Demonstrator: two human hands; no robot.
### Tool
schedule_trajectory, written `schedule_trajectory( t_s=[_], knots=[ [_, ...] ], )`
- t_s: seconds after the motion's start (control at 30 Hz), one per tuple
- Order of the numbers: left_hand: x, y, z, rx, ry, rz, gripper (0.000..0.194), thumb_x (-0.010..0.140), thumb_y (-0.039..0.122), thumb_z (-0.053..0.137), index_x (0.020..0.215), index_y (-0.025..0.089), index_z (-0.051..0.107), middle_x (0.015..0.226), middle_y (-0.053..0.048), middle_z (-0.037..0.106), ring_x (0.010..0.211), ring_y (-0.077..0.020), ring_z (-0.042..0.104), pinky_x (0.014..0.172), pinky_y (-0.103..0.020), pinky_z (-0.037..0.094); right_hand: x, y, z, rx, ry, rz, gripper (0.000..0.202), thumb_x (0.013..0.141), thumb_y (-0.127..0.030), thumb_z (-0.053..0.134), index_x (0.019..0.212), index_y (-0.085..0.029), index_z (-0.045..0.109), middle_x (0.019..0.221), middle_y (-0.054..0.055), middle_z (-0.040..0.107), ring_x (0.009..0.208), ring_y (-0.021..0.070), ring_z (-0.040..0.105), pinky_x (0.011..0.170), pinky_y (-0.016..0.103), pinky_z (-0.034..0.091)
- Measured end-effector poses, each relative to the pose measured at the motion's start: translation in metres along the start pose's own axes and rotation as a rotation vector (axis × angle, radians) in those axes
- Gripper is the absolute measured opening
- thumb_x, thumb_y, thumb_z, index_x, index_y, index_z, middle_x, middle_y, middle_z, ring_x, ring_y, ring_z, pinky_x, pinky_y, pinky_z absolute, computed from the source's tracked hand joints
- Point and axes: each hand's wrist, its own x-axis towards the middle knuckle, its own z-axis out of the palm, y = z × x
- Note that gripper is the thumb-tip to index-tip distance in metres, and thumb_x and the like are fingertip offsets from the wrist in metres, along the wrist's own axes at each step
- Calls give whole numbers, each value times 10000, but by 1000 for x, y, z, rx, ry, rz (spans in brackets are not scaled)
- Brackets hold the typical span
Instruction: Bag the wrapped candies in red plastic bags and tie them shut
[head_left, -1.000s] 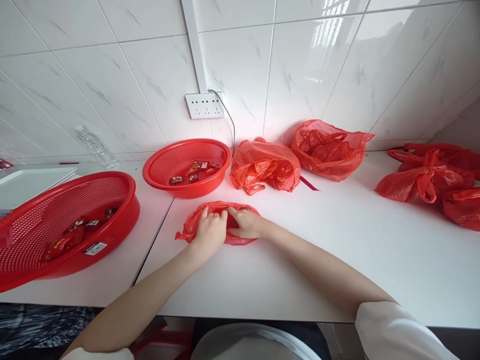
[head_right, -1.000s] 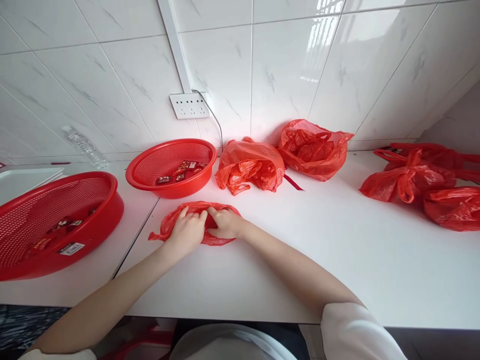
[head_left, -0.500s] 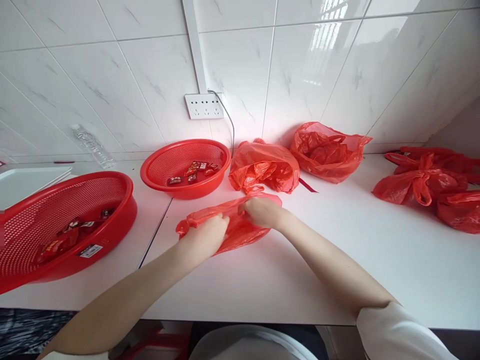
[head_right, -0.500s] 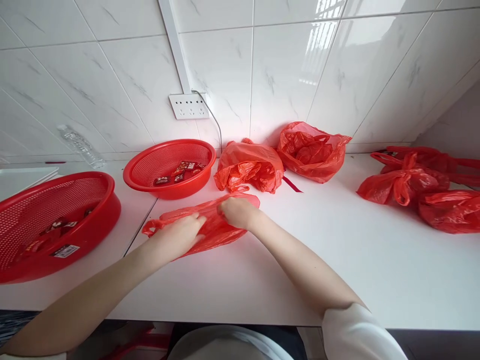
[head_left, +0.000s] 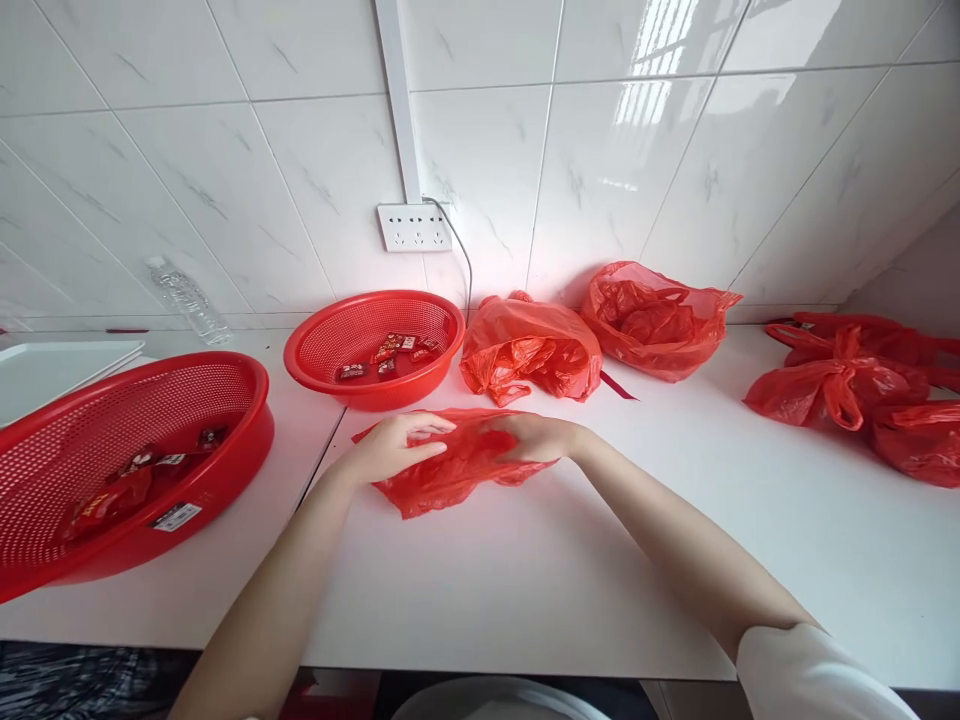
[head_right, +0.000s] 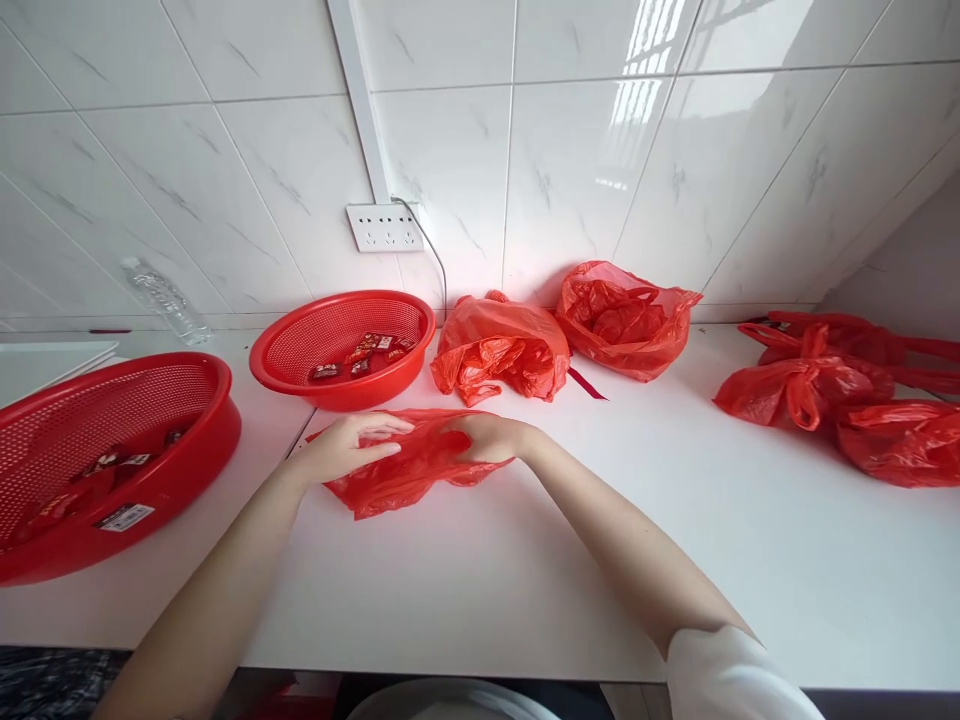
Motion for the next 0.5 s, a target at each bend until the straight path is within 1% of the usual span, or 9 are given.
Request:
schedule_trajectory(
  t_s=[0.1, 0.17, 0.2, 0.23, 0.3, 0.37, 0.4, 0.43, 0.5],
  knots=[
    [-16, 15, -4, 29, 139, 149, 297, 908, 421, 561, 1115, 262, 704, 1144, -25, 719, 1042, -192, 671, 912, -315, 543, 4, -26, -13, 57, -119, -74, 380, 839, -238, 637, 1215, -260, 688, 1249, 30, 679, 1111, 215, 640, 948, 325, 504],
    [-29, 24, -9, 205, 316, 210, 266, 935, 404, 526, 1062, 262, 712, 1107, -32, 723, 1031, -194, 665, 911, -327, 532, 11, -44, -17, 204, -153, -161, 338, 876, -262, 611, 1207, -243, 678, 1269, 43, 663, 1183, 210, 611, 1037, 355, 463],
    [-36, 27, -11, 336, 428, 189, 272, 935, 400, 524, 1088, 262, 702, 1146, -48, 709, 1080, -216, 644, 950, -361, 509, 18, -52, -18, 307, -131, -177, 328, 888, -285, 606, 1205, -229, 668, 1254, 54, 666, 1164, 208, 625, 1037, 369, 470],
    [-43, 30, -12, 486, 535, 125, 307, 919, 407, 546, 1153, 257, 678, 1226, -75, 676, 1162, -254, 604, 1004, -412, 470, 27, -58, -19, 416, -43, -160, 338, 894, -317, 606, 1214, -217, 649, 1243, 67, 664, 1128, 207, 642, 1012, 378, 494],
    [-57, 32, -15, 767, 665, -118, 537, 832, 447, 643, 1315, 221, 584, 1405, -152, 551, 1331, -356, 460, 1089, -533, 358, 51, -63, -20, 617, 307, -24, 424, 883, -392, 627, 1268, -218, 586, 1283, 82, 631, 1092, 205, 648, 947, 368, 539],
    [-69, 33, -19, 887, 609, -404, 759, 743, 513, 698, 1391, 168, 506, 1449, -215, 489, 1362, -424, 401, 1075, -593, 331, 80, -59, -21, 751, 656, 158, 518, 877, -459, 626, 1327, -228, 518, 1401, 91, 538, 1162, 220, 600, 910, 350, 557],
    [-74, 33, -22, 871, 524, -527, 790, 726, 550, 690, 1383, 152, 505, 1418, -226, 516, 1321, -433, 445, 1032, -583, 374, 94, -54, -22, 787, 732, 235, 541, 886, -484, 607, 1344, -217, 499, 1452, 106, 483, 1205, 240, 568, 904, 359, 561],
    [-77, 32, -25, 826, 428, -630, 775, 724, 582, 668, 1351, 148, 524, 1362, -221, 564, 1247, -427, 515, 965, -551, 431, 108, -48, -23, 814, 748, 298, 546, 902, -496, 580, 1347, -192, 495, 1483, 130, 440, 1226, 269, 548, 889, 384, 569],
    [-79, 27, -33, 724, 278, -764, 667, 735, 612, 621, 1222, 157, 590, 1208, -192, 660, 1056, -388, 629, 800, -454, 492, 131, -35, -21, 851, 688, 382, 533, 925, -479, 553, 1329, -135, 506, 1503, 185, 390, 1205, 324, 550, 828, 442, 586]
  ],
)
